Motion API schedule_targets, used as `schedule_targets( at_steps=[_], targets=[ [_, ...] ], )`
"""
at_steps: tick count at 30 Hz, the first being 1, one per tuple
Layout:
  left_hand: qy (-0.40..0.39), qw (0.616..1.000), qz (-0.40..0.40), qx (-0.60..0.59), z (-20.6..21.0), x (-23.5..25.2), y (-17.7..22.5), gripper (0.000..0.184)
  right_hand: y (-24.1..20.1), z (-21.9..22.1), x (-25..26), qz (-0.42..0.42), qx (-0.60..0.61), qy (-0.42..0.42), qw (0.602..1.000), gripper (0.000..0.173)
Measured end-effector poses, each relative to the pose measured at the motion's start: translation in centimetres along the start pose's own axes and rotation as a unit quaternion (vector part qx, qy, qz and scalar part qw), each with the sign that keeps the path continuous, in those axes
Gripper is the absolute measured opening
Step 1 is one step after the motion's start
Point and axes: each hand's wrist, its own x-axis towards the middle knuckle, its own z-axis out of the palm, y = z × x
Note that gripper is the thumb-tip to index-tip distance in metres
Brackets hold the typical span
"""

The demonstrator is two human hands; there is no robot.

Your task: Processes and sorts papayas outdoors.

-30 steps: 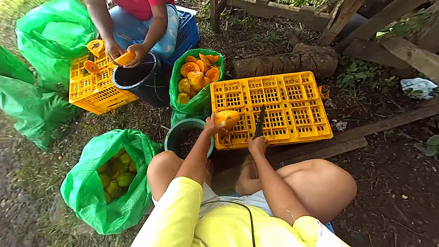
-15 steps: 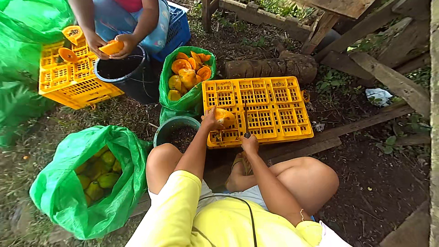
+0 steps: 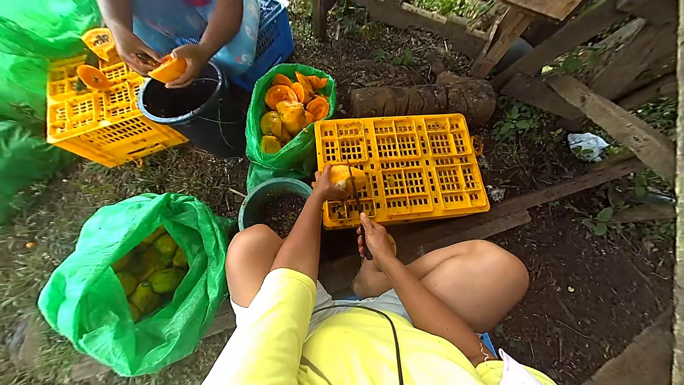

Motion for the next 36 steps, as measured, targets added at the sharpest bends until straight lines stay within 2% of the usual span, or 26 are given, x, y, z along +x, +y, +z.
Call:
schedule_targets(
  at_steps=[7,14,22,25,31,36],
  targets=[
    [-0.011,1.0,-0.004,0.004,-0.4,0.2,0.3,0.124,0.8,-0.2,0.1,0.026,-0.01,0.003,1.0,0.051],
    [-0.006,1.0,0.0,-0.004,-0.3,-0.1,0.1,0.12,-0.3,0.6,1.1,0.031,-0.039,0.005,0.999,0.054],
    [-0.004,1.0,0.0,0.015,-0.1,-0.5,0.4,0.114,-1.7,2.5,5.6,0.035,-0.032,0.012,0.999,0.061],
    [0.0,1.0,-0.001,0.023,0.2,-0.5,0.4,0.117,-1.2,2.9,7.2,0.028,-0.063,0.017,0.997,0.063],
    [-0.006,1.0,0.001,-0.011,-0.2,-0.1,-0.1,0.118,1.8,2.5,5.9,0.038,-0.139,0.027,0.989,0.058],
    [0.006,1.0,-0.022,-0.001,0.3,-0.8,0.2,0.122,0.7,3.0,8.4,0.047,-0.167,0.027,0.985,0.065]
  ],
)
